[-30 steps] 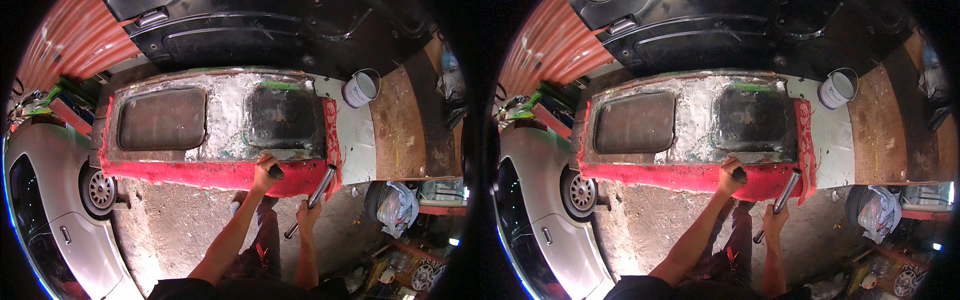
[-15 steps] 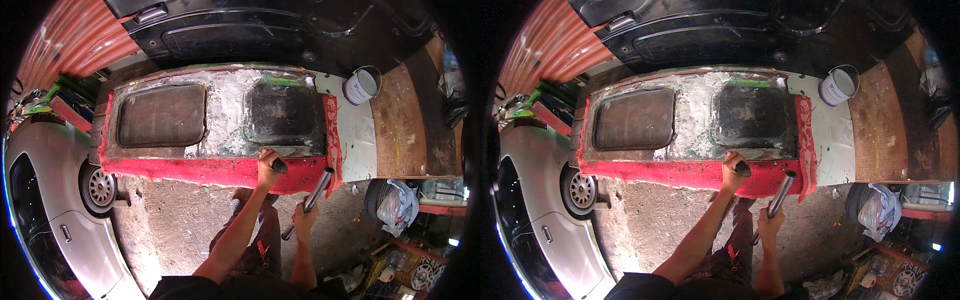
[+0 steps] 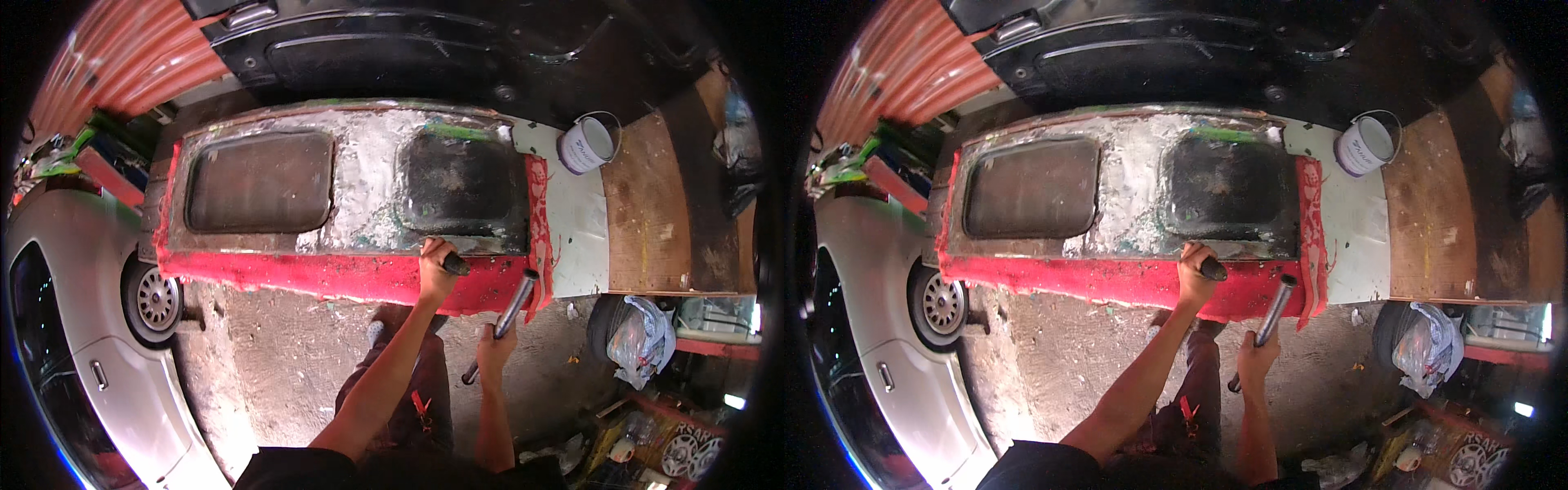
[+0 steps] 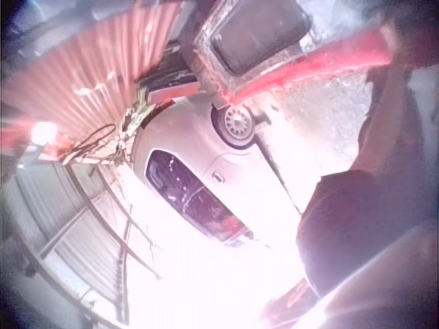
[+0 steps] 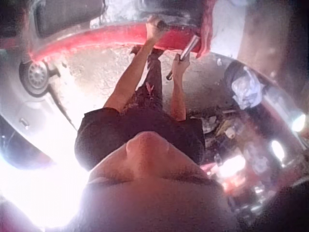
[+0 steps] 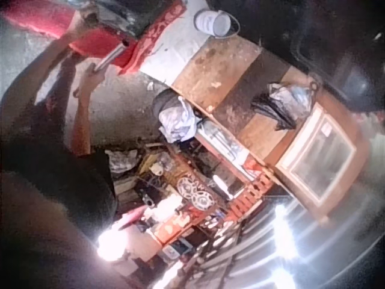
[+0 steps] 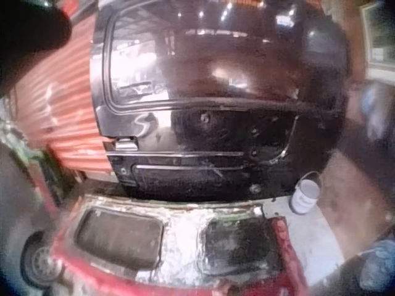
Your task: The person repeatedly strikes a metal panel with a hammer and a cylindrical tool, working on the surface to flatten or shape it. The panel is positioned on a red workbench in a cluttered workshop.
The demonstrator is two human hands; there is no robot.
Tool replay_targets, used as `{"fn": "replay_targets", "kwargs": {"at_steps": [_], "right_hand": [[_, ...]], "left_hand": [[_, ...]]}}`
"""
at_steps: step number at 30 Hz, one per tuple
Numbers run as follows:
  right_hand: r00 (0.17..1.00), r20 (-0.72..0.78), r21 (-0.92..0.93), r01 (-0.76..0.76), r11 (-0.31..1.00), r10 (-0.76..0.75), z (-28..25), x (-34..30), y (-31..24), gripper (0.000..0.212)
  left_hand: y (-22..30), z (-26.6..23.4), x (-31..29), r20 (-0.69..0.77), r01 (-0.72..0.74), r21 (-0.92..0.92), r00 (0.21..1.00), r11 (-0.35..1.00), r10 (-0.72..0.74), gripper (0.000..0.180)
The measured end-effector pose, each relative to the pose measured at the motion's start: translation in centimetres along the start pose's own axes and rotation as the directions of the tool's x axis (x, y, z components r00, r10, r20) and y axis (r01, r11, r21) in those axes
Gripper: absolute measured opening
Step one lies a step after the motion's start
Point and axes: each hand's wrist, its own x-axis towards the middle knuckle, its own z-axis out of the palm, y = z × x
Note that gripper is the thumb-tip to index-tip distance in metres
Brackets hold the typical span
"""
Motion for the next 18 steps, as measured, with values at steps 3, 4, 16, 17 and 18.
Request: {"fn": "replay_targets", "kwargs": {"at_steps": [3,4,16,17,18], "right_hand": [[0.995,-0.103,0.097,-0.006,0.995,0.016,-1.0,0.3,1.7,0.024],[0.987,-0.103,0.192,-0.099,0.976,0.120,-1.3,0.1,1.3,0.024],[0.971,-0.044,0.538,-0.174,0.825,0.234,-2.3,-0.7,-8.1,0.019],[0.973,-0.028,0.542,-0.179,0.821,0.230,-2.4,-0.8,-7.9,0.019],[0.974,-0.023,0.536,-0.179,0.825,0.226,-2.5,-0.9,-7.6,0.020]], "left_hand": [[0.3,0.4,0.0,-0.017,0.023,-0.011,1.000,1.000,-0.023,0.026],[0.4,0.4,0.0,-0.019,0.016,-0.013,1.000,1.000,-0.016,0.026],[0.5,1.4,-0.2,-0.041,0.033,0.018,0.999,0.999,-0.032,0.025],[0.6,1.5,-0.2,-0.061,0.039,0.017,0.997,0.999,-0.038,0.025],[0.6,1.6,-0.2,-0.080,0.046,0.016,0.996,0.999,-0.045,0.025]]}}
